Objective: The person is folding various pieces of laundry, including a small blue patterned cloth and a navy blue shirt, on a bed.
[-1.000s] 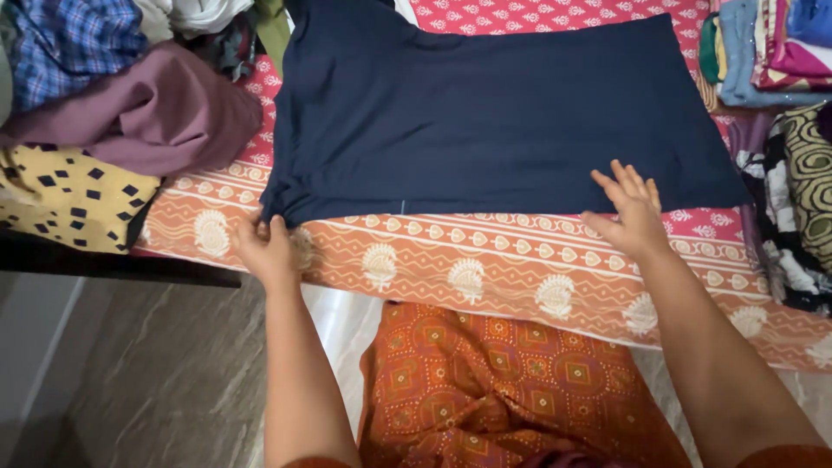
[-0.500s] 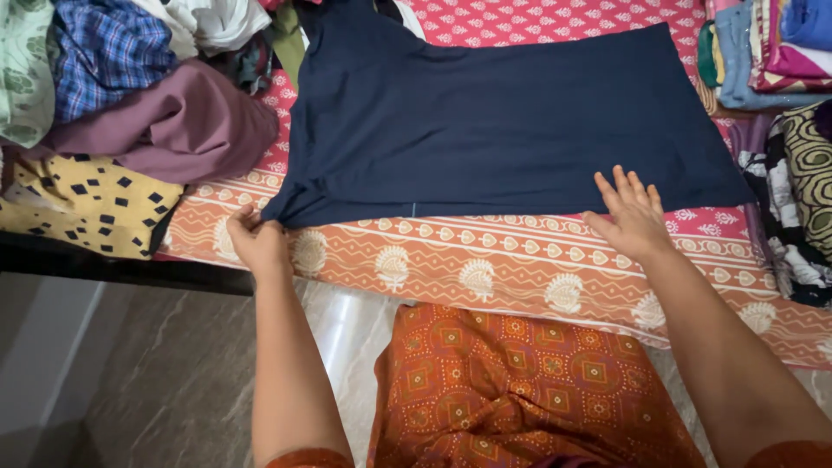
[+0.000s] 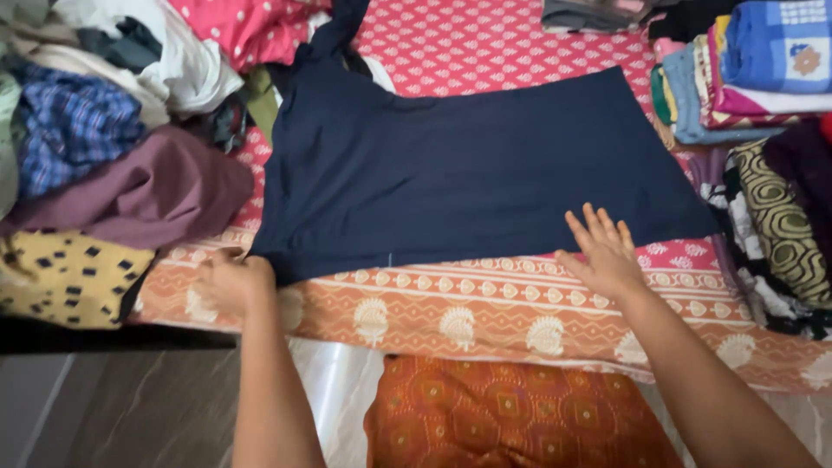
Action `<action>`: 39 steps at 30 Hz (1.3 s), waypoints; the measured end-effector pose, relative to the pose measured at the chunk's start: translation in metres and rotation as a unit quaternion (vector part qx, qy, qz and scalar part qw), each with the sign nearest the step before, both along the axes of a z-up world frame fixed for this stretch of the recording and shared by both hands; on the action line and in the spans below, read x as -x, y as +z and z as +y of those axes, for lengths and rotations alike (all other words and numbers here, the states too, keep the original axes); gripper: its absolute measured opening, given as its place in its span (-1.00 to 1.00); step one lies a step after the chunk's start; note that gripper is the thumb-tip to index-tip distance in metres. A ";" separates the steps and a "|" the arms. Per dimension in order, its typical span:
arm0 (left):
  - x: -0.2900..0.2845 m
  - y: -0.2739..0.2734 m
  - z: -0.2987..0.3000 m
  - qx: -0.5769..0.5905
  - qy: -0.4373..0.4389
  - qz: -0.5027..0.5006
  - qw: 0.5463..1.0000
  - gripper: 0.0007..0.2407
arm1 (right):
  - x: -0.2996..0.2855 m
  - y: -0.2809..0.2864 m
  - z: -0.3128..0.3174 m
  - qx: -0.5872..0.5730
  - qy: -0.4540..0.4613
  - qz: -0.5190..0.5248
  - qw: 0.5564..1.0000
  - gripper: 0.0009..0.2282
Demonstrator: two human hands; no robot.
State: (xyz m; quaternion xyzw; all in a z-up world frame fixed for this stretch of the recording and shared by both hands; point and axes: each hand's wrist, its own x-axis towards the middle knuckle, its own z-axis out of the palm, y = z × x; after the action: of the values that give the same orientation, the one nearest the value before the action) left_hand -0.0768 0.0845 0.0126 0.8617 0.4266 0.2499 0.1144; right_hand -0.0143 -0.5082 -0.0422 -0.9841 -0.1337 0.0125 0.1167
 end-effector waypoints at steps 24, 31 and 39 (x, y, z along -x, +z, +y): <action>-0.409 -0.117 0.068 -0.071 -0.370 -0.133 0.917 -0.44 | -0.390 -0.005 -0.004 0.211 -0.006 0.091 0.973 -0.11; -0.381 -0.048 0.010 0.276 -0.246 -0.292 0.882 -0.71 | -0.358 0.016 -0.015 0.237 -0.033 0.019 0.971 -0.30; -0.231 -0.013 -0.018 0.138 -0.388 -0.407 0.815 -0.86 | -0.221 0.043 -0.064 0.033 -0.007 -0.282 0.959 -0.69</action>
State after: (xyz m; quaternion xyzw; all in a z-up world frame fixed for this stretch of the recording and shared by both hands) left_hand 0.1544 0.0664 0.0000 0.7509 0.0013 0.4507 0.4826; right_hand 0.2067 -0.5718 0.0011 -0.9519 -0.1541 -0.2616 0.0420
